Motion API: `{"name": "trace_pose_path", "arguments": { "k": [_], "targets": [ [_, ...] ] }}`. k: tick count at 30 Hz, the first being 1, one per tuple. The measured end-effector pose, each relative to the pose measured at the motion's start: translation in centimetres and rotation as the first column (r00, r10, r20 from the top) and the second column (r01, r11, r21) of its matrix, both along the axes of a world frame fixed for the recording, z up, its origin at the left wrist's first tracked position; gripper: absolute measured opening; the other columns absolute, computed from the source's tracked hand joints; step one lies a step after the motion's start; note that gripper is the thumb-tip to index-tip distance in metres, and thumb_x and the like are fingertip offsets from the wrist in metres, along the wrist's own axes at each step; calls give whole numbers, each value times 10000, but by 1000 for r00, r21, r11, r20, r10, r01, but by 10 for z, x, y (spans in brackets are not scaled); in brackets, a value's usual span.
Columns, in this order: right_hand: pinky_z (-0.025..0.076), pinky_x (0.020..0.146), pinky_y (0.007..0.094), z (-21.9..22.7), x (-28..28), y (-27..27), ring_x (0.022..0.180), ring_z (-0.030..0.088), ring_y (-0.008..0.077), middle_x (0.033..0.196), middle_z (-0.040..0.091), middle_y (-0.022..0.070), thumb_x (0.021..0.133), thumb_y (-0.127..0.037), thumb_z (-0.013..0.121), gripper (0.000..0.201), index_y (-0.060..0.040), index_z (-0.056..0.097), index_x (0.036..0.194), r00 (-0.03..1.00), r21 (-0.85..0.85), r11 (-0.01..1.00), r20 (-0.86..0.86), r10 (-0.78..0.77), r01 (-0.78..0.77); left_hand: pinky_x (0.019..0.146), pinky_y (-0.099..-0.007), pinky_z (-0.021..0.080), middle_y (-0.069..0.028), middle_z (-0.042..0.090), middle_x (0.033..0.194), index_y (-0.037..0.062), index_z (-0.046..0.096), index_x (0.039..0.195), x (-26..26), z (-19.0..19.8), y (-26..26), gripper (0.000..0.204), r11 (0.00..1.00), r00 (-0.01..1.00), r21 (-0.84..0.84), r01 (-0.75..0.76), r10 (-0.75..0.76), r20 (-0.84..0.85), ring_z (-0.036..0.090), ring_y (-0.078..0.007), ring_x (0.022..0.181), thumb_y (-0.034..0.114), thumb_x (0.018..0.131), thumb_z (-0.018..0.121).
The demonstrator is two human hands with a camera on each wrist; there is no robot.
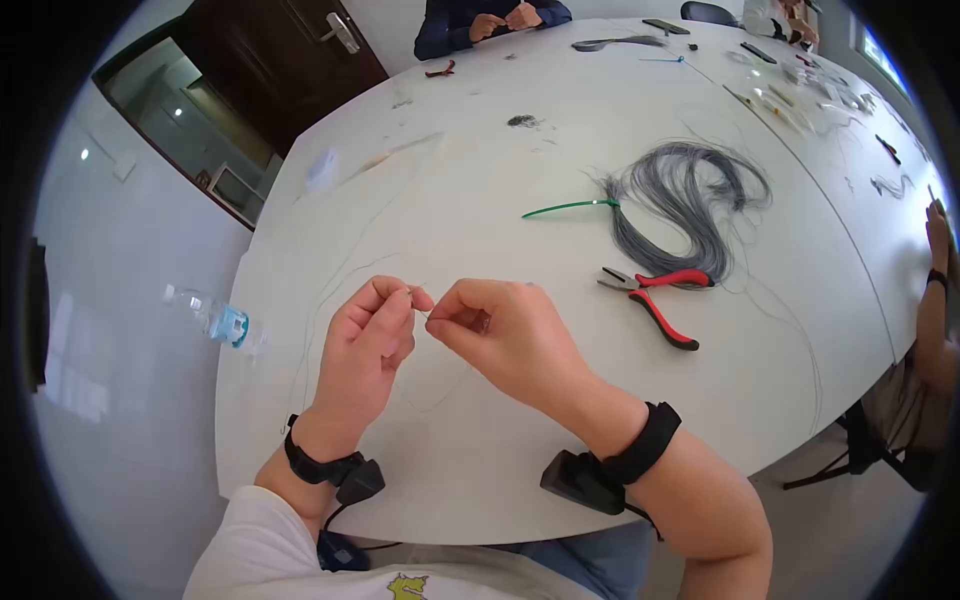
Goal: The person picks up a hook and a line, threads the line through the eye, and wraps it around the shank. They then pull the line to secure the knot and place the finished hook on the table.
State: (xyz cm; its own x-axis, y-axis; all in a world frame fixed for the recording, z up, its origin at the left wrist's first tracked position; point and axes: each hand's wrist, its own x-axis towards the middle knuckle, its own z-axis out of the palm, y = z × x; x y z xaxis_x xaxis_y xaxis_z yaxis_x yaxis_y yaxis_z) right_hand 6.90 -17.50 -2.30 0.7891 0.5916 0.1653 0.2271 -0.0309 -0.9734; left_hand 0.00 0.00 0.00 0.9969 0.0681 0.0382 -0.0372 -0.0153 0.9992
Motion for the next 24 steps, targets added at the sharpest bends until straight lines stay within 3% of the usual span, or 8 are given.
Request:
{"name": "trace_pose_path", "arguments": {
  "k": [3,5,9,11,20,24],
  "targets": [
    [522,628,329,-6,-2,-3,673,684,195,788,719,127,847,-107,707,115,1,697,884,995,21,999,87,-48,46,546,-160,314,-39,683,1093,107,585,1029,-2,-1,-9,98,985,998,-173,-11,-2,-71,414,-26,647,198,1031,547],
    [518,612,338,-12,-2,2,659,678,237,771,705,119,832,-114,707,112,-5,685,850,978,43,996,187,-89,82,546,-160,337,-38,710,1067,78,599,1040,-3,-1,-9,150,978,997,-205,-24,9,-73,537,-29,715,225,1023,571],
    [516,606,346,-10,-2,2,663,673,265,759,694,113,815,-117,702,99,-21,678,820,957,-27,994,274,-97,109,548,-160,342,-63,721,1043,76,586,1044,-3,-5,-5,144,985,998,-171,-21,10,-63,614,-41,789,217,1026,564],
    [511,597,358,-11,-2,3,662,667,277,749,687,109,801,-115,696,82,-36,677,804,951,-18,992,287,-116,126,544,-161,345,-81,729,1014,72,575,1046,-2,-7,-2,140,999,1000,-41,-14,14,0,668,-61,854,210,1028,558],
    [504,586,371,-12,0,3,640,654,270,723,681,92,786,-81,671,36,-46,679,780,925,-71,990,371,-87,122,510,-160,333,-79,725,973,60,568,1034,1,-12,3,151,999,999,8,-46,46,10,692,-78,833,210,1030,551],
    [504,590,370,-4,-2,-2,637,656,266,701,681,80,780,-93,678,40,-57,682,765,947,-137,986,317,-44,92,510,-158,337,-86,726,981,60,569,1033,2,-13,3,151,999,999,-15,-36,35,-20,685,-76,813,211,1029,552]
  ]
}}
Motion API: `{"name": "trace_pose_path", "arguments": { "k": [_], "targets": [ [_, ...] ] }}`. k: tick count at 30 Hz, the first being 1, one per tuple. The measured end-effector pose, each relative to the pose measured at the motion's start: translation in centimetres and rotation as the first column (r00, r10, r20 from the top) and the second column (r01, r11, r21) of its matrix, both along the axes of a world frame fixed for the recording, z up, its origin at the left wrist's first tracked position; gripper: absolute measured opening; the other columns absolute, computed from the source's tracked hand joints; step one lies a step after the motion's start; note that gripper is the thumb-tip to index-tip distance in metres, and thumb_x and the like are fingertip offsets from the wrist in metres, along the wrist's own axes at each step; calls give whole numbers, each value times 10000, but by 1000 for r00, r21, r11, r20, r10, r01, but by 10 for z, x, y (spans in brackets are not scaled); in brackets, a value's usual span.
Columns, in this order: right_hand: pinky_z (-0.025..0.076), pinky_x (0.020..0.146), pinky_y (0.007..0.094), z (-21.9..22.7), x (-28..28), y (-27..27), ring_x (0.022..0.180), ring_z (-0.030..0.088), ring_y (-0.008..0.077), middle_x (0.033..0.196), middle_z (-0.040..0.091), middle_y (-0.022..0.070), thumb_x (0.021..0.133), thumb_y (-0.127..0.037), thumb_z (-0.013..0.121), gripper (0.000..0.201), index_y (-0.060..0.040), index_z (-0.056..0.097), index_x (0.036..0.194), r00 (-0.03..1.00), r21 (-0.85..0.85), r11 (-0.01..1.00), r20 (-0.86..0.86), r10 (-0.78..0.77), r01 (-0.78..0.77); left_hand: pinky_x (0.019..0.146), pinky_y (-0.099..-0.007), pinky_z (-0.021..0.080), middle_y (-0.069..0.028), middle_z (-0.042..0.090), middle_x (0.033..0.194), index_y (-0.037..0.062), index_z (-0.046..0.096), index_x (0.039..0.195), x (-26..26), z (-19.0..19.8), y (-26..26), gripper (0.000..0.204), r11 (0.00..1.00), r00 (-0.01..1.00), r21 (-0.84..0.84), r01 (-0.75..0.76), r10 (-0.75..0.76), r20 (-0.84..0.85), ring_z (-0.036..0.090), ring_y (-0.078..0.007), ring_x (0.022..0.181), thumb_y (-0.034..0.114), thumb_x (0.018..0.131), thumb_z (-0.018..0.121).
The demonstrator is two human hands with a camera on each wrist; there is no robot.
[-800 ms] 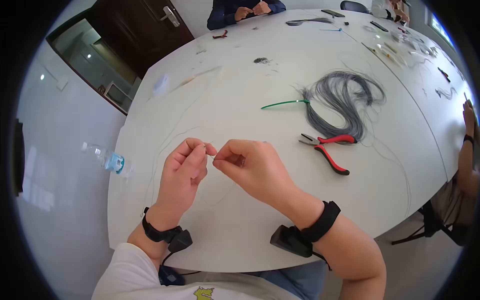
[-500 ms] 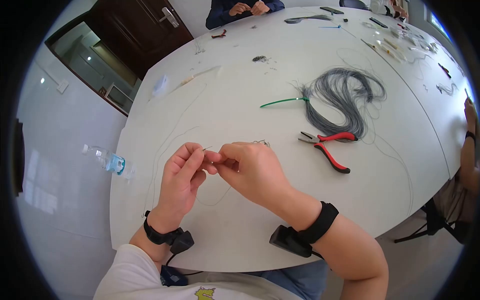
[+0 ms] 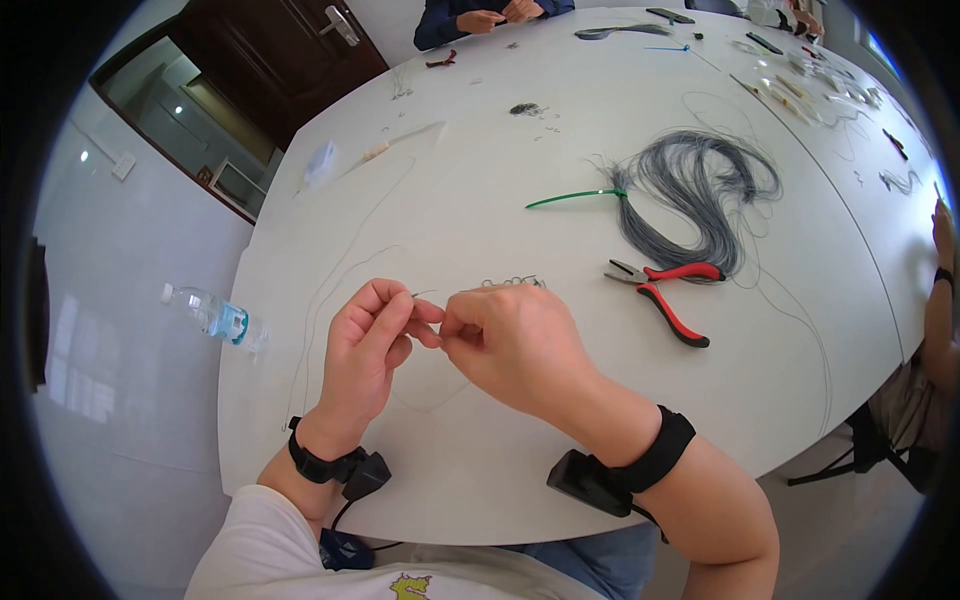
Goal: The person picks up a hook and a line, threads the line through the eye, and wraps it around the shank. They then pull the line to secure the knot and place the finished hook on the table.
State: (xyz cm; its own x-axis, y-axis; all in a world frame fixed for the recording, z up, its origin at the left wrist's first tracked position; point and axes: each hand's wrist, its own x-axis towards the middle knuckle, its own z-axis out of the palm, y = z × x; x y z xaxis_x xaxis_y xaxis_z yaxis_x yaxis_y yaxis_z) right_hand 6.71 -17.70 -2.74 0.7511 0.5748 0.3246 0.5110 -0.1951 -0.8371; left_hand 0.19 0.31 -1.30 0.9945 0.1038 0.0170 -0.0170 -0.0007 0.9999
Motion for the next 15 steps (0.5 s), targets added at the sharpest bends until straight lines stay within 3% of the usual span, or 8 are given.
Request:
{"name": "trace_pose_path", "arguments": {
  "k": [6,9,11,15],
  "targets": [
    [507,598,366,1,-4,-1,634,656,263,683,679,63,761,-89,675,42,-80,681,721,999,-63,997,-3,35,-35,507,-156,346,-101,727,1016,64,570,1028,1,-2,1,148,999,999,33,-14,13,40,663,-73,754,212,1028,556],
    [506,597,372,-4,-2,-1,625,648,273,668,671,67,750,-80,663,43,-83,678,710,992,-51,997,118,-43,49,513,-157,355,-115,718,1025,81,563,1016,0,0,1,104,999,999,46,-24,22,35,652,-87,755,181,1032,538],
    [505,596,382,-4,0,-2,618,642,286,657,665,76,742,-81,660,37,-81,674,707,988,-46,996,139,-64,71,500,-157,339,-103,725,1025,65,569,1024,-1,2,1,141,1000,1000,2,-13,13,15,695,-95,855,204,1032,548],
    [504,598,386,-2,-3,-1,628,646,287,661,666,78,756,-86,660,55,-75,670,703,987,-50,996,147,-59,67,502,-157,333,-107,723,1031,66,568,1022,-3,4,-1,135,996,999,-85,5,-9,-42,703,-107,903,198,1034,544]
  ]
}}
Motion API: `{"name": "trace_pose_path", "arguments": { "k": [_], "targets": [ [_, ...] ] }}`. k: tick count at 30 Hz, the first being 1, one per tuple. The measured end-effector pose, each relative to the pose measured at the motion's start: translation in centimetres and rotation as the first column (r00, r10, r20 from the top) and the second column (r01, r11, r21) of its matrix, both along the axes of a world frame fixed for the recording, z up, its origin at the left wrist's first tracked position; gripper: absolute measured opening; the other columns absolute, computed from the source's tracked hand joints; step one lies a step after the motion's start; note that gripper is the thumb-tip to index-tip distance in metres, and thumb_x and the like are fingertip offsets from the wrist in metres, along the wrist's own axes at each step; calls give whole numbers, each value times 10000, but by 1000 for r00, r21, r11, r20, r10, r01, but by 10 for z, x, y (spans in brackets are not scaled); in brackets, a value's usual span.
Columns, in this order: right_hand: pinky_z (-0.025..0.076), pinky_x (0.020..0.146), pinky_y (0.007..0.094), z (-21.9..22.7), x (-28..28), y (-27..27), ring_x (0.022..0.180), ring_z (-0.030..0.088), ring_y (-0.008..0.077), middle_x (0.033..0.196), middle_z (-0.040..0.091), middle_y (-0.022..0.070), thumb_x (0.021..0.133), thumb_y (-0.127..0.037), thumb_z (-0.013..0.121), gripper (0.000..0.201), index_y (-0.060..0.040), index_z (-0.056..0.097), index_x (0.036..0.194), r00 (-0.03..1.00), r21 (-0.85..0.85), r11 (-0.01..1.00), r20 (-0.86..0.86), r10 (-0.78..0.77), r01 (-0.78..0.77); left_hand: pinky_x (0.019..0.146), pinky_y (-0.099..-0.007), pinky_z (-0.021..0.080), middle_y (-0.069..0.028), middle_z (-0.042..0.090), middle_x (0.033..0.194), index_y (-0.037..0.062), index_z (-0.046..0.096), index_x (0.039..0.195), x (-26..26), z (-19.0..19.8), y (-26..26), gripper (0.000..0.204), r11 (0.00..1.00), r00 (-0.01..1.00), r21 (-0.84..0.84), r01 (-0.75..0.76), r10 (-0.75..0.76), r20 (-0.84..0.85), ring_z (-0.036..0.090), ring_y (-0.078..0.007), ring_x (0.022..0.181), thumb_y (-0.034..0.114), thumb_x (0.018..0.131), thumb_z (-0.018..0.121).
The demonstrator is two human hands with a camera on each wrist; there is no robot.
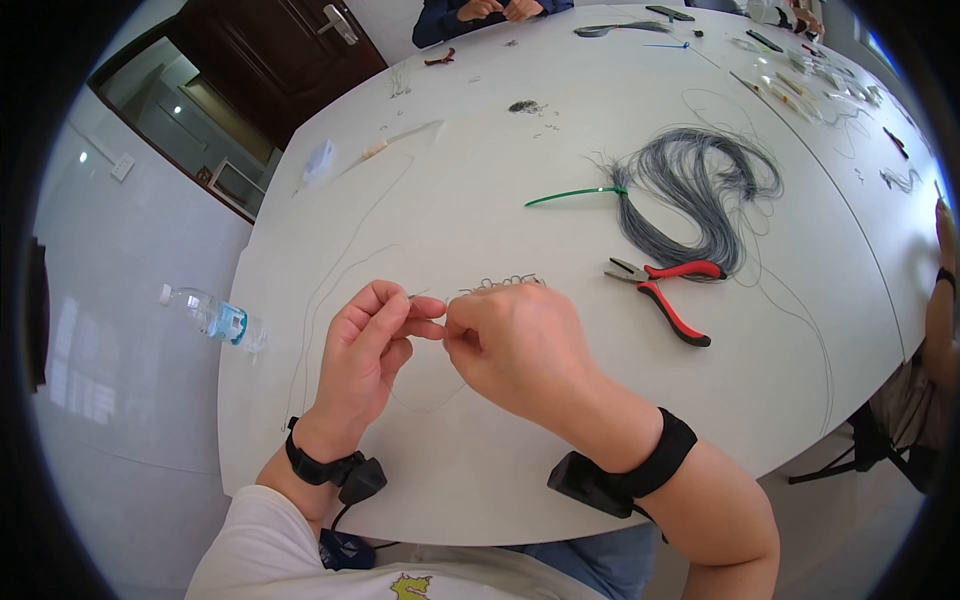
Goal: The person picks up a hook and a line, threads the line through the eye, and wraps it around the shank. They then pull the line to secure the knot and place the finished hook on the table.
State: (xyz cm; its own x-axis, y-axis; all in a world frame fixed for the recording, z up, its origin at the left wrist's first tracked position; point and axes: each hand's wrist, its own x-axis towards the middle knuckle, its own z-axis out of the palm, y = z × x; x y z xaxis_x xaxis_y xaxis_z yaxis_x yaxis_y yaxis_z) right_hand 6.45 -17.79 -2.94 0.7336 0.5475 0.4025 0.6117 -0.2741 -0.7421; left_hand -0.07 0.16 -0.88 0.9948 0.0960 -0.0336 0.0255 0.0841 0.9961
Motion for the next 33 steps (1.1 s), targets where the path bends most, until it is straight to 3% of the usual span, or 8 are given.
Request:
{"name": "trace_pose_path", "arguments": {
  "k": [3,6,8,12,21,23,26,33],
  "targets": [
    [510,608,381,2,-1,0,649,655,282,675,674,78,768,-94,668,63,-71,672,709,999,-48,999,-42,20,-22,495,-162,311,-106,718,1011,67,567,1022,0,-1,-1,130,999,1000,-35,-13,13,-7,694,-100,881,193,1037,537],
    [517,619,375,1,1,-1,656,663,273,670,679,65,782,-115,682,67,-79,683,726,995,-26,999,-94,43,-46,564,-169,413,-95,710,976,50,573,1025,0,-4,2,125,997,1000,79,-9,7,23,681,-104,859,171,1033,543],
    [524,634,368,-2,5,-4,685,673,245,759,706,58,797,-170,719,109,-75,692,843,983,-77,988,-138,122,-133,700,-211,515,-79,699,941,30,580,1031,1,-6,1,109,989,993,149,-7,-10,115,670,-112,839,137,1018,567],
    [522,637,344,7,8,-9,714,668,207,870,710,66,814,-224,750,247,-46,668,965,969,-5,990,-205,140,-144,820,-255,545,-73,694,930,17,584,1029,3,-12,7,95,982,997,187,-9,-6,81,670,-121,851,109,1004,586],
    [481,597,275,18,8,-5,696,612,138,816,674,55,872,-196,720,223,-6,634,953,871,38,984,-461,170,-173,755,-260,549,-70,673,890,13,563,1003,-9,-25,17,47,962,1000,271,11,-4,-28,653,-111,794,60,996,570],
    [465,571,268,20,7,-4,679,602,130,780,667,46,883,-168,704,174,-13,632,916,859,13,987,-491,146,-160,585,-159,434,-32,715,868,37,594,981,-10,-29,19,65,954,999,300,-9,-4,41,641,-29,707,99,979,614],
    [431,579,231,12,4,1,628,558,68,740,640,-1,898,-143,703,133,-33,630,916,838,65,985,-519,170,-160,519,-153,348,-14,724,850,41,598,975,-14,-29,19,63,940,999,341,14,-24,27,547,24,604,92,961,633],
    [454,602,241,3,3,3,652,587,84,747,641,19,911,-89,665,94,-21,602,898,850,117,974,-476,228,-195,485,-164,312,-3,725,832,38,601,976,-17,-36,20,60,932,995,362,1,-36,90,424,37,529,79,951,637]
  ]
}}
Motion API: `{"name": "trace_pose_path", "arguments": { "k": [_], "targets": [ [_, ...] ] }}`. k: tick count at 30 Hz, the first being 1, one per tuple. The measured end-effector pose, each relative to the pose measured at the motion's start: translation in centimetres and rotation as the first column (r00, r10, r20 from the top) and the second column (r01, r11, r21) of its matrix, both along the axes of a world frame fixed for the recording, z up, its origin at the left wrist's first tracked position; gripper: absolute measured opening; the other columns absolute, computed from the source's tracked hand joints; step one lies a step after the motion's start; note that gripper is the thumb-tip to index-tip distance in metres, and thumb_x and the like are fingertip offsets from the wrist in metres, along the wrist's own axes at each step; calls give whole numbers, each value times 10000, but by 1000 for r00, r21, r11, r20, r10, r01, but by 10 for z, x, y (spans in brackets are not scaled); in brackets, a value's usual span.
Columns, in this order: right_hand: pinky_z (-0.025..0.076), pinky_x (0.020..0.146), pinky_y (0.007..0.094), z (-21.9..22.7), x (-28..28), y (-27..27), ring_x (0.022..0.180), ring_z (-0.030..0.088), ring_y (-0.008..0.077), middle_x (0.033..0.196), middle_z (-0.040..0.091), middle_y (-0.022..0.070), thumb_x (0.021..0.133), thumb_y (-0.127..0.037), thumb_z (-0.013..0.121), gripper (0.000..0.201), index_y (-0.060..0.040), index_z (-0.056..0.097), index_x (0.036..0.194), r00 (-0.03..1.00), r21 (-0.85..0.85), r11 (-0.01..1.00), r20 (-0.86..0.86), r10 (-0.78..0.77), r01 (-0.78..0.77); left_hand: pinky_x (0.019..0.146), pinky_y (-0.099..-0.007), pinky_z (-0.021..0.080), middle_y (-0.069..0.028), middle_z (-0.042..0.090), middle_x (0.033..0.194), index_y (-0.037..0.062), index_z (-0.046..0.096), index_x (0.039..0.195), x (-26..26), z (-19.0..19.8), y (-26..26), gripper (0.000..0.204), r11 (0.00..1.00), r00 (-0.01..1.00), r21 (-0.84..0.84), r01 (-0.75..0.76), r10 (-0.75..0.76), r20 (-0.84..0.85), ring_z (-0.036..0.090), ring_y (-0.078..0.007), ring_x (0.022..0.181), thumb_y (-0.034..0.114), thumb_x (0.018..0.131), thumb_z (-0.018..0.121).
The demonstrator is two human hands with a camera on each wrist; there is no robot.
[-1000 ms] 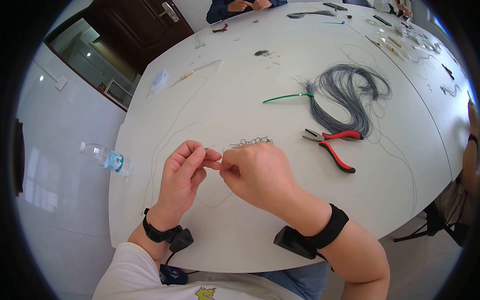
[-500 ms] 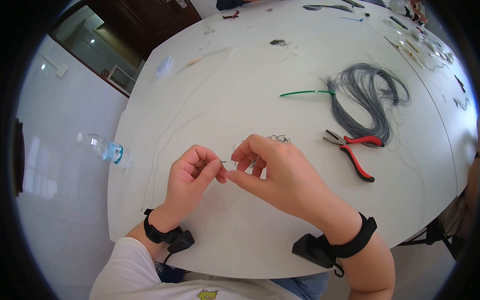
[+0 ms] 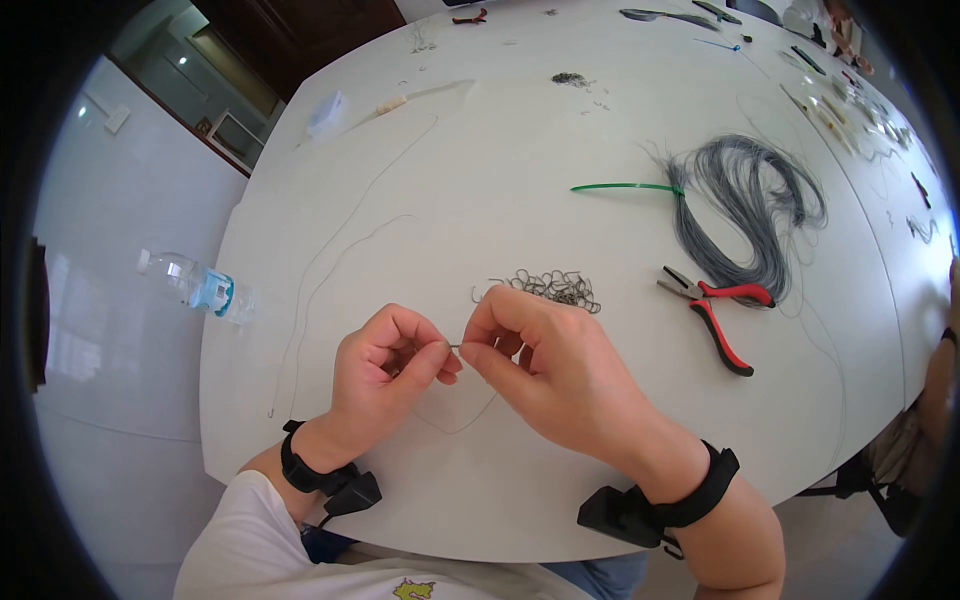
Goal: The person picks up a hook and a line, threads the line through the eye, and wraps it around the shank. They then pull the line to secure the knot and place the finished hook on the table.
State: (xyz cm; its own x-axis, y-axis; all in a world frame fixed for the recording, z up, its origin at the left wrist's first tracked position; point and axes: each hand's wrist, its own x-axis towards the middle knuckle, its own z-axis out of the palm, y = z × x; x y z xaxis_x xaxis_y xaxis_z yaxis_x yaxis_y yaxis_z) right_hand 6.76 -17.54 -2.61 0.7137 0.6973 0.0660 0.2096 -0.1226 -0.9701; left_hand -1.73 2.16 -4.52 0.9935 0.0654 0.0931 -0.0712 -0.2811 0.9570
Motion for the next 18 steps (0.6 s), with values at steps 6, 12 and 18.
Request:
{"name": "trace_pose_path", "arguments": {
  "k": [6,12,18],
  "targets": [
    [455,583,259,-4,3,-5,680,604,112,780,625,33,921,-74,631,70,-23,585,905,1000,130,991,-26,-4,7,597,-180,463,-48,712,862,25,585,983,0,4,-2,67,989,997,-137,-63,57,-44,606,-45,658,86,973,611],
    [442,709,230,20,46,-53,752,559,84,856,596,11,970,-140,590,82,-64,584,941,977,387,898,-37,-211,209,583,-207,423,-56,675,851,37,559,960,7,10,5,107,966,991,-221,-131,119,-68,605,-83,719,131,1009,547],
    [445,683,185,19,100,-124,779,536,49,969,608,30,1014,-138,565,101,-41,594,1019,881,613,649,-187,-434,450,546,-188,364,-41,676,853,49,567,961,11,6,4,123,958,987,-242,-153,137,-79,586,-59,711,157,1014,543]
  ]
}}
